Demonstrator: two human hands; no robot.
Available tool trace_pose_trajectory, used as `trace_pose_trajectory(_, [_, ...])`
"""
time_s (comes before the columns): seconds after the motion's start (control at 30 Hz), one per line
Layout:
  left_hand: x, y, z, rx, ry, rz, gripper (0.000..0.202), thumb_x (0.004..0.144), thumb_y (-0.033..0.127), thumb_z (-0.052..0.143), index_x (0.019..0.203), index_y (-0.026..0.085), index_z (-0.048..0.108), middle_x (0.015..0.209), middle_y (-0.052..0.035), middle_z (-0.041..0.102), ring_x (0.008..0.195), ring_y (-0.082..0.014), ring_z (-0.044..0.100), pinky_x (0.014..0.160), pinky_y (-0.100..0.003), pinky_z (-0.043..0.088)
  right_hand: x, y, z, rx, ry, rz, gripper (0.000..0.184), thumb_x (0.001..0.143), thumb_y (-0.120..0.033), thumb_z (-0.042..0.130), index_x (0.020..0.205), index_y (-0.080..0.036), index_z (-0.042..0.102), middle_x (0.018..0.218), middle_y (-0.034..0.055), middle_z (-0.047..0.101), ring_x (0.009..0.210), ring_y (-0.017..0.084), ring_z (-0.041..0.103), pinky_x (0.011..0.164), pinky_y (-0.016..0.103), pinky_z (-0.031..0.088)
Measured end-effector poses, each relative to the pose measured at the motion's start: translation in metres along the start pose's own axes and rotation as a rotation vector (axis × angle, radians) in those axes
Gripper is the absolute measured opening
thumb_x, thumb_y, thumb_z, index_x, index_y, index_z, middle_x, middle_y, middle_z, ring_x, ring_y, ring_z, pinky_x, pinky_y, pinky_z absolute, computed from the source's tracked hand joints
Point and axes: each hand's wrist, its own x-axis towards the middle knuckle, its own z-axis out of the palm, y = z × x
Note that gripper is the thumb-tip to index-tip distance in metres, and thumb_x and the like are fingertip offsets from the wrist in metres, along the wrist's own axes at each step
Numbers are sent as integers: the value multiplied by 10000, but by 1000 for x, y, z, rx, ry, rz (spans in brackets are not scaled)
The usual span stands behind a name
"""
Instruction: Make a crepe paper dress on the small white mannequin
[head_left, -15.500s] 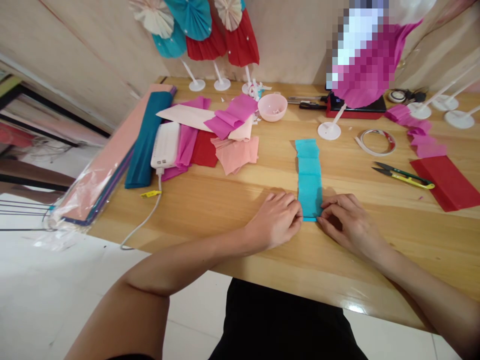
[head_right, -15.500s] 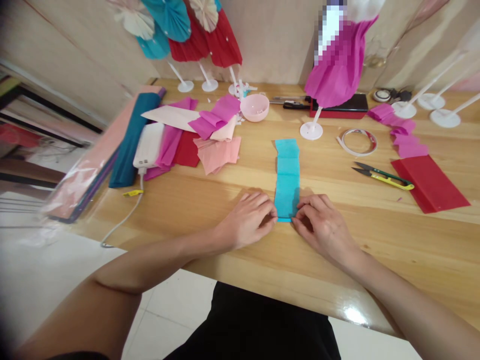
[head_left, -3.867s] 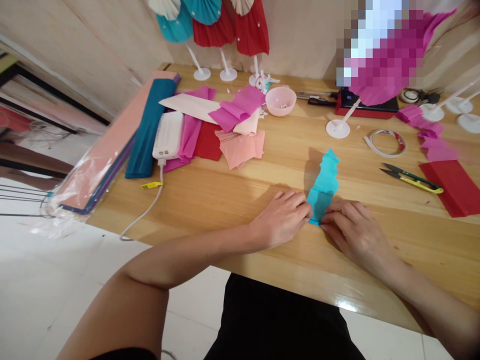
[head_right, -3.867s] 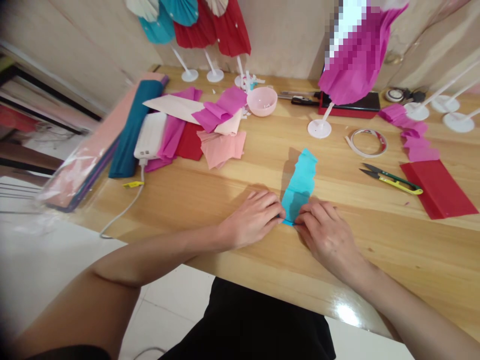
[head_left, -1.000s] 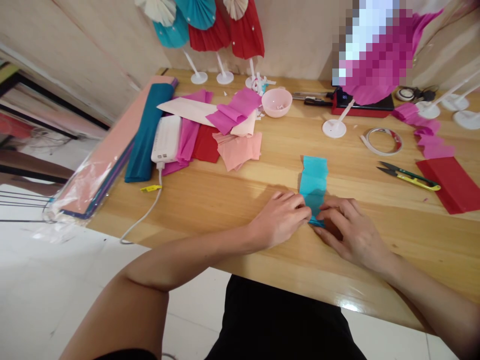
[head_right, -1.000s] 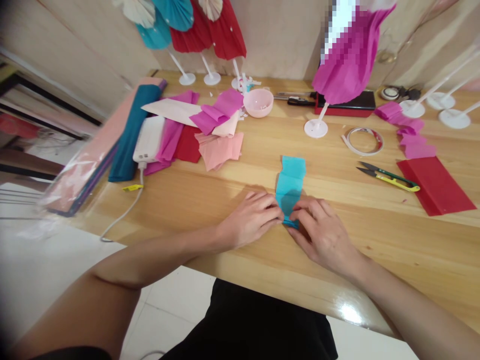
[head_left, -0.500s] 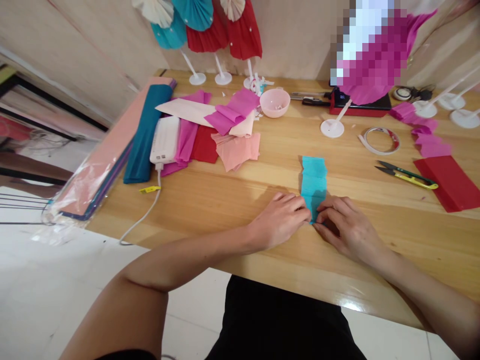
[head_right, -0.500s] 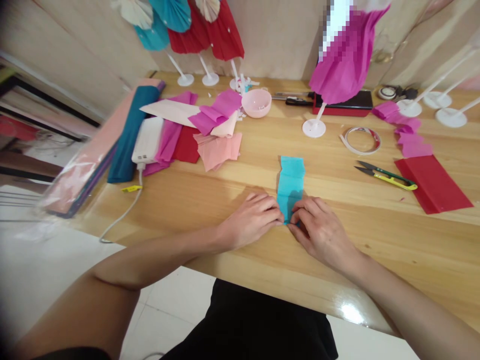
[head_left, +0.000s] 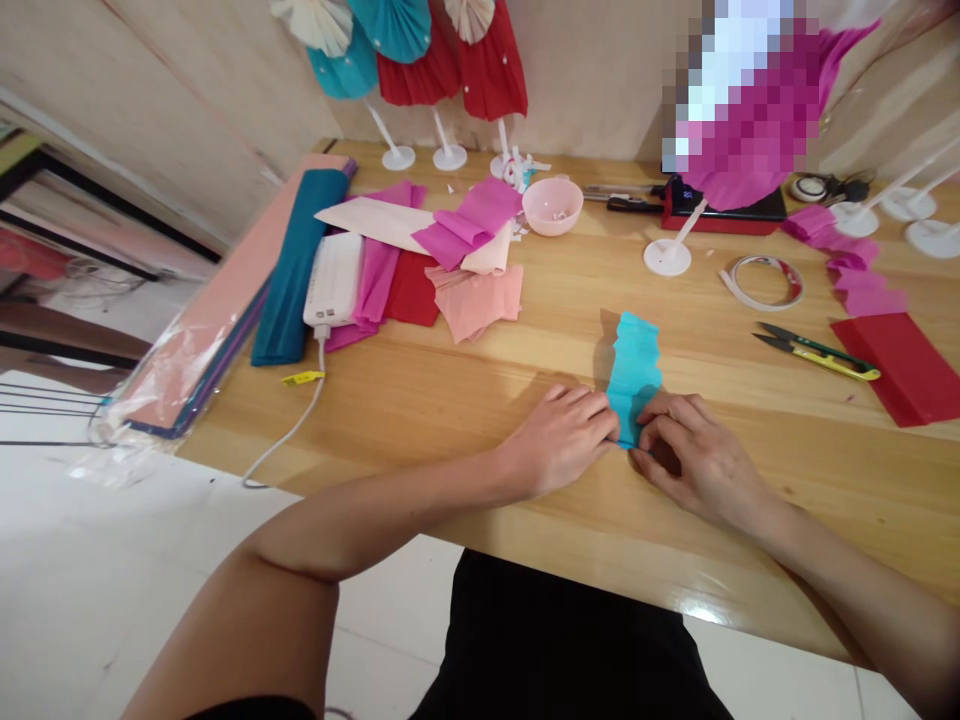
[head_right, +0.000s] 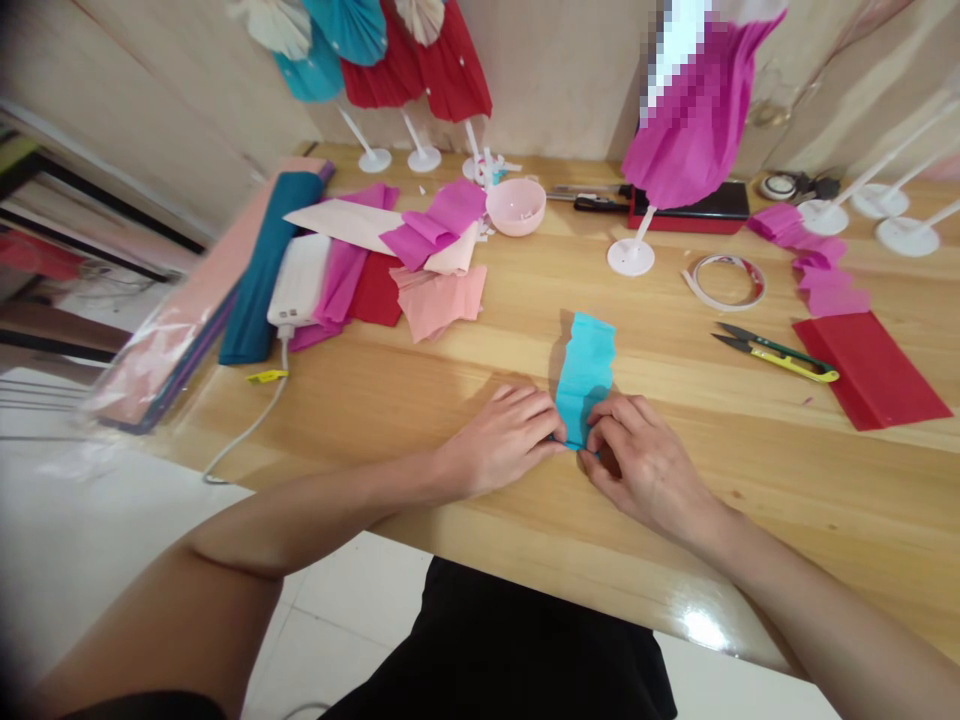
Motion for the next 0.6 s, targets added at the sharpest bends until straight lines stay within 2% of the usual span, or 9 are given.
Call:
trace_pose_trajectory(0.47, [-1, -1, 2, 45, 6, 33, 253, 1005, 297, 383, 943, 214, 614, 965, -22, 576, 958, -179, 504, 860, -337, 328, -3, 5, -7, 15, -39, -16, 121, 874, -226, 623, 987, -192, 593, 1124, 101, 571, 1024, 244, 526, 883, 412, 482])
trace_pose_trajectory(0.6, [-1, -1, 1, 61, -6, 26, 244, 1002, 270, 380, 943, 212, 610, 965, -24, 573, 952, -178, 498, 848, -338, 327, -4, 2, -6, -55, -14, -41, 146, 880, -232, 623, 1018, -188, 604, 1073, 109, 568, 961, 245, 526, 816, 401, 488])
